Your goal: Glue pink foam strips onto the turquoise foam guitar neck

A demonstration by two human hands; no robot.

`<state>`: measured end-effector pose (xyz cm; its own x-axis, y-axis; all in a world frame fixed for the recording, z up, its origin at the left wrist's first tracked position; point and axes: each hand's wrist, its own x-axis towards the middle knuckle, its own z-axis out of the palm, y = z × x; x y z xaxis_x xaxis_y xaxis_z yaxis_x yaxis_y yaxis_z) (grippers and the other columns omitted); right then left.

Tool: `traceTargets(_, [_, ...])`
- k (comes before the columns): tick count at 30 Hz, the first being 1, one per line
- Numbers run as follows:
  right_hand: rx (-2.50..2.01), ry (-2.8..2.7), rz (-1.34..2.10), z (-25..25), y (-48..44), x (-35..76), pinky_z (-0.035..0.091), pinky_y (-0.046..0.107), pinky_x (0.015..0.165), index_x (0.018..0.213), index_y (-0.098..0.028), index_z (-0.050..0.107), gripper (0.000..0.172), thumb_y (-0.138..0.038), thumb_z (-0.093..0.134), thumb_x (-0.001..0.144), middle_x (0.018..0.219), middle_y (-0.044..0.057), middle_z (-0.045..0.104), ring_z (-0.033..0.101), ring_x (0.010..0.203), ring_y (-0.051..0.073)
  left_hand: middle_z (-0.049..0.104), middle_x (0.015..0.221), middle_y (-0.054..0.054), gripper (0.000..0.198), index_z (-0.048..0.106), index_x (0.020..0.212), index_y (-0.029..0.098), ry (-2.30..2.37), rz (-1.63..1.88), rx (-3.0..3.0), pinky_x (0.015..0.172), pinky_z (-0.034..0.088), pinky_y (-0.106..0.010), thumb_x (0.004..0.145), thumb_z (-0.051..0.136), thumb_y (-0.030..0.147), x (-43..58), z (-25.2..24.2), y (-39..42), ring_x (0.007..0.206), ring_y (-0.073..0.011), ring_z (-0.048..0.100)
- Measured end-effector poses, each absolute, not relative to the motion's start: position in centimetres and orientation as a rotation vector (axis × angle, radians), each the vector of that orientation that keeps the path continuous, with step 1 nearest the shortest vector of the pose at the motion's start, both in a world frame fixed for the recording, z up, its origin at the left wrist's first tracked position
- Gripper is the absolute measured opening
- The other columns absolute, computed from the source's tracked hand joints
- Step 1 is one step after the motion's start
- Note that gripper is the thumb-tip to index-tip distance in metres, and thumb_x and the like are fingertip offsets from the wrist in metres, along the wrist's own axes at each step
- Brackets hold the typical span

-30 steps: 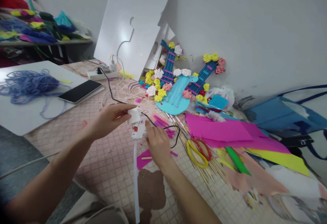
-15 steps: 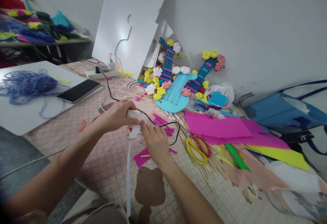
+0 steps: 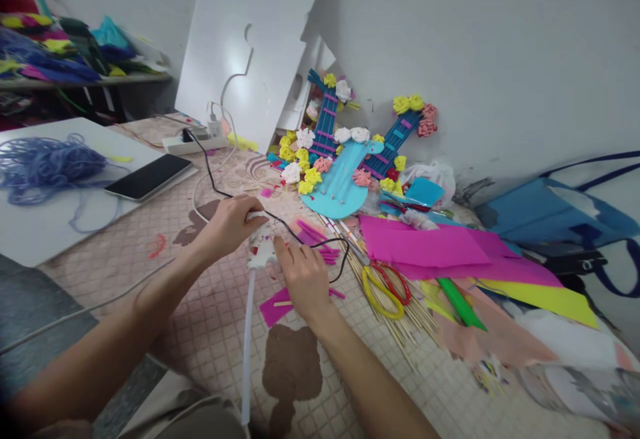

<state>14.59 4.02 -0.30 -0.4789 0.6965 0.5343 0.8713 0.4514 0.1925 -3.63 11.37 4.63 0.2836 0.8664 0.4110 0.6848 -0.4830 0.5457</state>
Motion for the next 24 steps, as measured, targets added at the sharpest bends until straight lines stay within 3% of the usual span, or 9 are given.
traceTargets(4, [-1.305, -2.246, -0.513, 0.2, 4.1, 15.0, 0.042, 0.037, 0.071, 0.131, -0.012, 0.049, 0.040, -0.025, 0.045, 0.094, 0.085, 0.009, 0.066, 0.056, 0.080, 0.024, 0.058, 0.077, -0.004, 0.004, 0.059, 0.077, 0.017, 1.482, 1.228, 2.180, 0.069, 0.041, -0.031, 0.076, 0.055, 0.015, -4.5, 3.8, 11.4, 0.074, -0.0174, 0.053])
traceTargets(8, [-1.317, -2.047, -0.085, 0.3, 4.4, 15.4, 0.048, 0.038, 0.078, 0.129, -0.016, 0.051, 0.038, -0.029, 0.042, 0.095, 0.097, 0.010, 0.067, 0.061, 0.088, 0.024, 0.057, 0.070, 0.001, 0.014, 0.058, 0.086, 0.018, 1.302, 1.423, 1.592, 0.055, 0.041, -0.024, 0.075, 0.061, 0.026, -5.3, 3.4, 11.0, 0.061, -0.0124, 0.053])
traceTargets(11, [-1.332, -1.825, 0.335, 0.2, 4.6, 15.2, 0.052, 0.035, 0.074, 0.117, -0.018, 0.058, 0.031, -0.033, 0.045, 0.093, 0.088, 0.005, 0.068, 0.064, 0.081, 0.021, 0.057, 0.066, 0.002, 0.018, 0.059, 0.084, 0.017, 1.108, 1.436, 1.292, 0.048, 0.037, -0.020, 0.073, 0.064, 0.031, -5.2, 3.9, 10.5, 0.053, -0.0090, 0.049])
traceTargets(15, [-1.317, -1.705, 0.521, 0.6, 4.7, 14.8, 0.053, 0.035, 0.070, 0.097, -0.016, 0.064, 0.026, -0.037, 0.051, 0.088, 0.074, 0.003, 0.066, 0.064, 0.073, 0.021, 0.056, 0.062, 0.003, 0.016, 0.062, 0.078, 0.016, 1.129, 1.500, 1.199, 0.045, 0.036, -0.019, 0.075, 0.063, 0.031, -4.4, 4.4, 10.2, 0.050, -0.0076, 0.046])
traceTargets(20, [-1.301, -1.600, 0.666, 0.7, 4.5, 14.5, 0.053, 0.030, 0.057, 0.097, -0.016, 0.062, 0.026, -0.037, 0.053, 0.086, 0.068, 0.001, 0.063, 0.061, 0.063, 0.018, 0.068, 0.087, -0.004, 0.025, 0.064, 0.103, 0.016, 1.035, 1.483, 1.441, 0.067, 0.051, -0.025, 0.083, 0.056, 0.028, -3.9, 4.0, 9.9, 0.072, -0.0122, 0.061])
traceTargets(24, [-1.304, -1.565, 0.752, 0.2, 4.5, 14.7, 0.053, 0.029, 0.057, 0.095, -0.014, 0.061, 0.027, -0.039, 0.054, 0.086, 0.074, 0.002, 0.061, 0.060, 0.065, 0.017, 0.064, 0.114, -0.010, 0.032, 0.062, 0.113, 0.017, 1.073, 1.428, 1.951, 0.082, 0.052, -0.033, 0.081, 0.057, 0.016, -3.7, 4.0, 9.4, 0.095, -0.0190, 0.063])
